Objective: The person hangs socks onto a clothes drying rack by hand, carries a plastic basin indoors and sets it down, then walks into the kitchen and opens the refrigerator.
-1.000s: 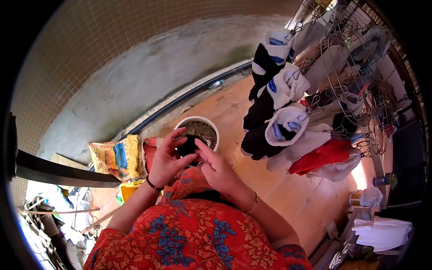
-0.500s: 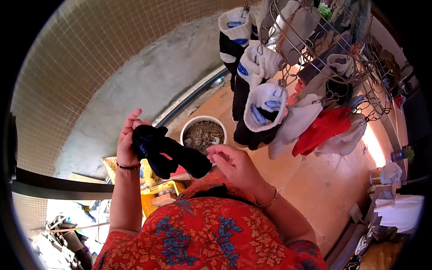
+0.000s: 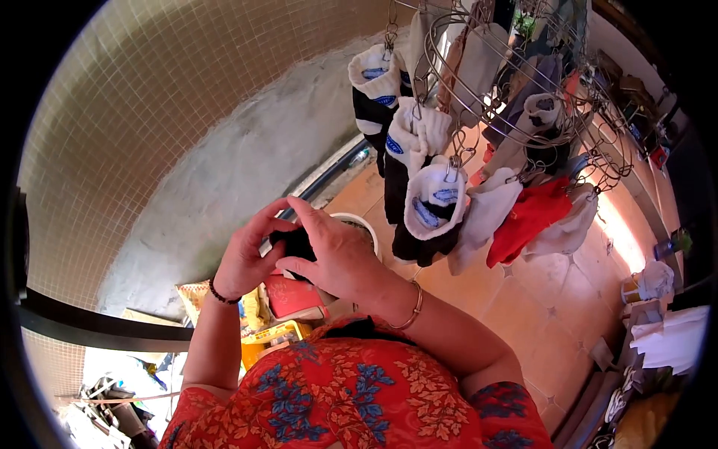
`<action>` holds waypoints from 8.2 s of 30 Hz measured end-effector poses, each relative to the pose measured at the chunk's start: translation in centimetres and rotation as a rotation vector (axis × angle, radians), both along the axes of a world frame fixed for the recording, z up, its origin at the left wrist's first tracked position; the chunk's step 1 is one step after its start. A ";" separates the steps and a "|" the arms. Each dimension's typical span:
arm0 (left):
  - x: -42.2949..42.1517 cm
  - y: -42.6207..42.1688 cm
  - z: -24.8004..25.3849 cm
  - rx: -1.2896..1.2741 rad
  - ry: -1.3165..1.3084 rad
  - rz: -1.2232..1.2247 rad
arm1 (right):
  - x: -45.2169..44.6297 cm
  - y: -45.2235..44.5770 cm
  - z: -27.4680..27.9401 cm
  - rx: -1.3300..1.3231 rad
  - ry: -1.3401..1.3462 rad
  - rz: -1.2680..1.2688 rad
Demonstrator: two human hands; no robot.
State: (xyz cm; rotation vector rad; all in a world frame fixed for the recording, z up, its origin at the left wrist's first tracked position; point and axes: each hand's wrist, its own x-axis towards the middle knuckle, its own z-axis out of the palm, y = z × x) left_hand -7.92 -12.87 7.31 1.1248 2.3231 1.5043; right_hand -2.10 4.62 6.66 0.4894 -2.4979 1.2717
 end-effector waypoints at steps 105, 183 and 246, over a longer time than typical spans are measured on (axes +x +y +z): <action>-14.5 11.8 11.6 0.505 -0.258 -0.553 | -8.6 5.7 16.8 -0.240 0.227 -0.801; 2.4 -6.2 -26.9 -0.334 -0.501 0.283 | 9.0 9.8 -17.2 0.262 -0.470 -0.207; 54.1 -8.0 -52.5 1.868 -0.843 1.937 | 18.2 -9.4 -38.2 0.846 -1.201 0.935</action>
